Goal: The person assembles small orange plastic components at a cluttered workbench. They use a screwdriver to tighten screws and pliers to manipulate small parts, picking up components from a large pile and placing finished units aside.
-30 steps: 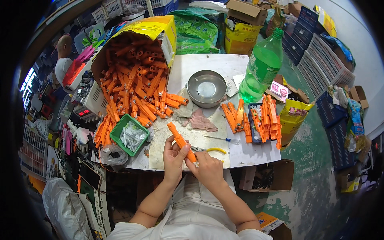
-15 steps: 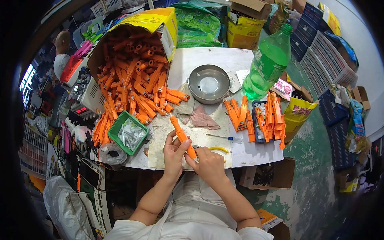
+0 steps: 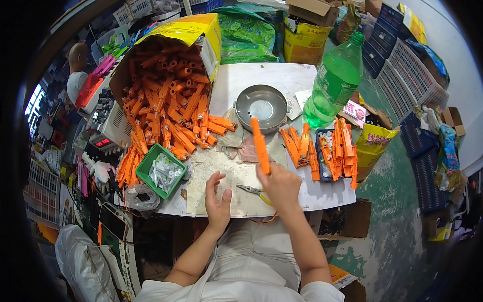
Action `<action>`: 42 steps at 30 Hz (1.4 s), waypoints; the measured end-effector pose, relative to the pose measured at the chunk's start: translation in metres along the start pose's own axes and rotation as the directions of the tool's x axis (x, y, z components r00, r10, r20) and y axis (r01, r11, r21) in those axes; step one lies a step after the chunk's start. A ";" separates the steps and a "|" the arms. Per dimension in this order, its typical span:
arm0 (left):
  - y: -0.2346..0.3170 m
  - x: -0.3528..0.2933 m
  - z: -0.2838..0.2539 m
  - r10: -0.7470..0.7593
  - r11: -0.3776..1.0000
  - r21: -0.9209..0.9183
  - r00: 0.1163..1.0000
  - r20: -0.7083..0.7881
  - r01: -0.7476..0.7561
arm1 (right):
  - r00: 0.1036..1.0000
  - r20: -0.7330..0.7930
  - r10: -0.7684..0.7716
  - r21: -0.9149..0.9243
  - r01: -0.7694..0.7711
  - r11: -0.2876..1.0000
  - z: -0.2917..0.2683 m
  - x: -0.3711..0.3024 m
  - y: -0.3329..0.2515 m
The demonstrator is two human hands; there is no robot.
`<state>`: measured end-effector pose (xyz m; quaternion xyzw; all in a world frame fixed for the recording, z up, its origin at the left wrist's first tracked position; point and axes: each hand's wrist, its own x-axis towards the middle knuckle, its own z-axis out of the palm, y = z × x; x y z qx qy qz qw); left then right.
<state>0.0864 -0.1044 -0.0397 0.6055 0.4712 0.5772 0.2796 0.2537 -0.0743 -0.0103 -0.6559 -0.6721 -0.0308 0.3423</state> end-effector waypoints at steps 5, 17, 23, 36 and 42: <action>-0.001 -0.005 0.000 0.190 0.974 0.113 0.978 0.082 -0.199 | 0.991 0.109 0.070 -0.157 -0.053 0.986 0.012 0.024 0.023; 0.002 -0.002 0.000 0.077 0.997 0.005 0.995 0.060 -0.078 | 0.976 0.173 0.136 -0.160 -0.108 0.981 0.015 0.019 0.021; -0.001 -0.003 0.000 0.097 0.995 0.008 0.991 0.091 -0.098 | 0.974 0.174 0.142 -0.171 -0.112 0.979 0.015 0.020 0.022; -0.003 -0.004 0.000 0.072 0.997 -0.007 0.992 0.106 -0.071 | 0.977 0.170 0.132 -0.170 -0.103 0.980 0.015 0.020 0.020; 0.000 -0.004 -0.001 0.035 0.999 -0.027 0.993 0.111 -0.032 | 0.973 0.180 0.142 -0.146 -0.117 0.982 0.015 0.020 0.020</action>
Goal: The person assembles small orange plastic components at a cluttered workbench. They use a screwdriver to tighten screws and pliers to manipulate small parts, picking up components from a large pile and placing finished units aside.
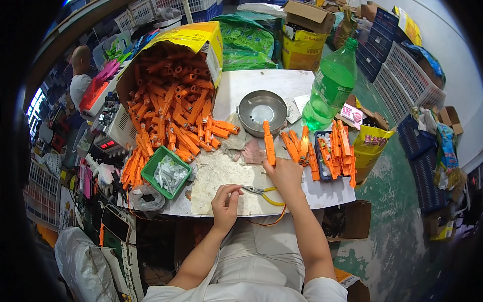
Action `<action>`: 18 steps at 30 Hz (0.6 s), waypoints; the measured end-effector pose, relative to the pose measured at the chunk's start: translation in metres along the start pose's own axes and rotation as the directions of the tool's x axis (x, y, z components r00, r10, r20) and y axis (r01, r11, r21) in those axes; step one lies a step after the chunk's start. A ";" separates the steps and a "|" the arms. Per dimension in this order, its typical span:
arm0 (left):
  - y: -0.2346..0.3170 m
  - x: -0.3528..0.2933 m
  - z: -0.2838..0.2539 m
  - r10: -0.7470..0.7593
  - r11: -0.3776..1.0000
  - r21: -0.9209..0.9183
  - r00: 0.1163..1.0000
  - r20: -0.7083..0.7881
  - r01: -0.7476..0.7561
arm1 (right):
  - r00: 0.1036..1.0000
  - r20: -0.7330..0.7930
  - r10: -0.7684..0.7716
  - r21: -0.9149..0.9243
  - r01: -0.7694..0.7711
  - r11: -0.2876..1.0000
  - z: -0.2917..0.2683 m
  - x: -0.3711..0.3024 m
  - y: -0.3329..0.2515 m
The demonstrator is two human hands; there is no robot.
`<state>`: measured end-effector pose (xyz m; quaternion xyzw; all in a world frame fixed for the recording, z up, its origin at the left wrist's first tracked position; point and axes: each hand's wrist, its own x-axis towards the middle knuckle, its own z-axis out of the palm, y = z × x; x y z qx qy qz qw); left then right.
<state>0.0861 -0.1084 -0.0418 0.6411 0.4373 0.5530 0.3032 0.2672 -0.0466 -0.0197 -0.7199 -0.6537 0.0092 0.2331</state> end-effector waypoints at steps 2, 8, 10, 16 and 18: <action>-0.001 0.000 0.000 0.000 1.000 -0.004 1.000 -0.001 0.000 | 1.000 0.002 0.003 0.004 -0.003 1.000 -0.001 0.001 -0.001; -0.001 -0.002 0.000 -0.026 0.999 -0.029 1.000 -0.001 0.026 | 1.000 0.000 0.005 0.022 -0.005 1.000 0.001 0.001 0.001; -0.001 -0.002 0.000 -0.018 0.999 -0.035 1.000 -0.001 0.018 | 1.000 0.008 0.005 0.022 -0.005 1.000 0.001 0.002 0.001; -0.001 -0.004 0.000 -0.090 0.995 -0.033 0.996 0.013 0.090 | 1.000 0.006 -0.006 0.022 0.006 1.000 -0.003 0.002 0.001; -0.001 -0.004 0.001 -0.085 0.996 -0.024 0.996 0.023 0.085 | 1.000 0.017 0.001 0.005 -0.001 1.000 -0.002 0.002 0.004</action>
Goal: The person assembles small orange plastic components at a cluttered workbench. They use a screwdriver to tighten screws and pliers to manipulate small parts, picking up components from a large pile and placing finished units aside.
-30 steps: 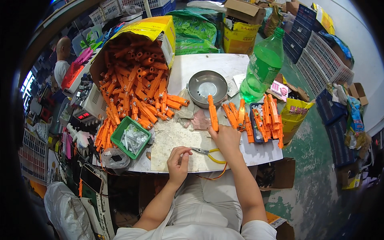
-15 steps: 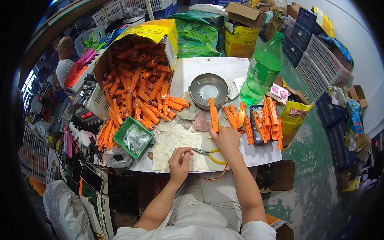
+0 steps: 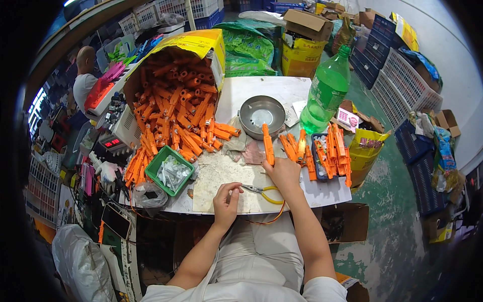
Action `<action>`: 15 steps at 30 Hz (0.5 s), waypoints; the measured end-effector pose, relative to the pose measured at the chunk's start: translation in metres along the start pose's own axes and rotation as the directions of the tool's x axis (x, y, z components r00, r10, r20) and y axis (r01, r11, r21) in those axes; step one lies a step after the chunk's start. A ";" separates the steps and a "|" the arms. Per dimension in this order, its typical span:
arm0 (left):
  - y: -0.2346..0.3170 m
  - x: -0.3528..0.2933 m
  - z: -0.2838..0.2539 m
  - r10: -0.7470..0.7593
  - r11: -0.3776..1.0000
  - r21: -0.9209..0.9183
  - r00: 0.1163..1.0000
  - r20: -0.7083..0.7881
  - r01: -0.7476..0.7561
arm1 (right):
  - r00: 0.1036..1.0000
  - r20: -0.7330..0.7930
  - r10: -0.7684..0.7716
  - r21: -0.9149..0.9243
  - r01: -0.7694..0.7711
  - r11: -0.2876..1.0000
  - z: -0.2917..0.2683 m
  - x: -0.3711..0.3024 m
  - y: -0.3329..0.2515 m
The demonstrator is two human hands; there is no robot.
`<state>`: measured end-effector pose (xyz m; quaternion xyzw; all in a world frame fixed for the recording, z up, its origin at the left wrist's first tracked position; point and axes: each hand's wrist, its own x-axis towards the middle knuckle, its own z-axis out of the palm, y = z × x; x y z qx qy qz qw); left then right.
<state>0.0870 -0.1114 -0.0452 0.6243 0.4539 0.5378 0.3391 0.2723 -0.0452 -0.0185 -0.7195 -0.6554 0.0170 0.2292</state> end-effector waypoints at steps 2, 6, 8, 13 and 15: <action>0.002 0.000 -0.002 -0.006 1.000 0.013 1.000 0.002 0.006 | 1.000 0.006 -0.009 -0.008 0.009 1.000 0.001 0.001 -0.001; 0.003 0.000 -0.003 0.000 1.000 0.023 1.000 -0.005 0.000 | 1.000 0.015 -0.023 -0.023 0.023 0.999 0.001 0.001 -0.002; 0.004 0.000 -0.002 -0.027 0.999 0.023 1.000 0.006 0.027 | 1.000 -0.005 -0.022 -0.009 0.022 1.000 0.001 0.000 0.000; -0.013 0.012 -0.009 -0.017 0.995 -0.102 0.995 -0.095 0.008 | 0.982 -0.176 -0.067 0.142 0.093 0.985 -0.008 -0.015 -0.021; 0.002 0.030 -0.012 -0.106 0.938 -0.342 0.988 -0.110 0.062 | 0.973 -0.155 -0.173 0.166 0.198 0.966 -0.013 -0.032 -0.034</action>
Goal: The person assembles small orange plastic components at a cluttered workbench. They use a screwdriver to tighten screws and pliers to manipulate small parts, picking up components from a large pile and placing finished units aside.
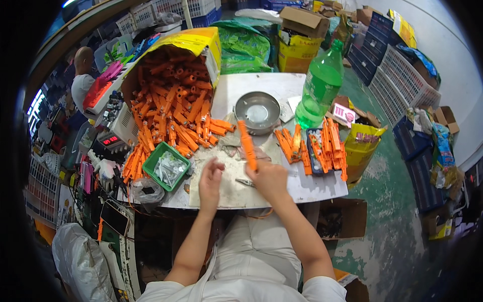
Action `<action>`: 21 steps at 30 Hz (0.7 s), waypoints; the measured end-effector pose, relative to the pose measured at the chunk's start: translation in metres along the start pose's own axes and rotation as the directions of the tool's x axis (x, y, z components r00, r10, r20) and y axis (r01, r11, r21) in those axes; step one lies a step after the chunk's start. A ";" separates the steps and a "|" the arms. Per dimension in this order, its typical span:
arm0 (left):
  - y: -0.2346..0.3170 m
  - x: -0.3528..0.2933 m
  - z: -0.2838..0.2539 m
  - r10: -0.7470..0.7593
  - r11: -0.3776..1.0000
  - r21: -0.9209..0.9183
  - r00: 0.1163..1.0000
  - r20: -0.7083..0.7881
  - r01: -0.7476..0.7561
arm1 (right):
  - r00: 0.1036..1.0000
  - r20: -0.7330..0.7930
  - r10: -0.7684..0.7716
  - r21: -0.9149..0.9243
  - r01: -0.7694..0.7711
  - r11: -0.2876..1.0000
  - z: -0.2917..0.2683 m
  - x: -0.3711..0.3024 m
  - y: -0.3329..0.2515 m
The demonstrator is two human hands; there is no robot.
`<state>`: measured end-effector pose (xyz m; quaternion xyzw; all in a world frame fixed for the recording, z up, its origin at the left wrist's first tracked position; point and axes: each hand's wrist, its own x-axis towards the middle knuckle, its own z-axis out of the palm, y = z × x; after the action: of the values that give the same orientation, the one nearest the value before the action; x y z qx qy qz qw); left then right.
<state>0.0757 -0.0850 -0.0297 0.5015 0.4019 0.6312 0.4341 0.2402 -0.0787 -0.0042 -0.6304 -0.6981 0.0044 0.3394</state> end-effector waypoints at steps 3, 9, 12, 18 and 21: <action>0.014 0.014 0.001 -0.115 0.987 -0.102 0.992 0.061 0.120 | 0.980 0.120 -0.156 0.021 0.155 0.988 0.003 -0.026 -0.028; 0.013 0.027 -0.034 -0.229 0.970 -0.056 0.967 0.114 0.236 | 0.919 0.376 0.119 0.533 -0.319 0.784 -0.028 -0.062 -0.036; 0.037 0.025 -0.038 -0.317 0.928 -0.165 0.940 0.129 0.335 | 0.885 0.366 0.288 0.364 -0.421 0.831 -0.068 -0.103 0.003; 0.018 0.020 -0.025 -0.210 0.975 -0.061 0.974 0.087 0.215 | 0.989 0.052 0.136 0.077 -0.139 0.987 -0.070 -0.097 0.034; 0.020 0.014 -0.013 -0.119 0.993 -0.001 0.985 0.123 0.121 | 0.986 0.147 -0.079 0.112 0.063 0.992 -0.042 -0.066 0.027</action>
<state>0.0586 -0.0791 -0.0090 0.5124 0.4012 0.5737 0.4973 0.2821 -0.1492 -0.0139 -0.5839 -0.7427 0.0773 0.3186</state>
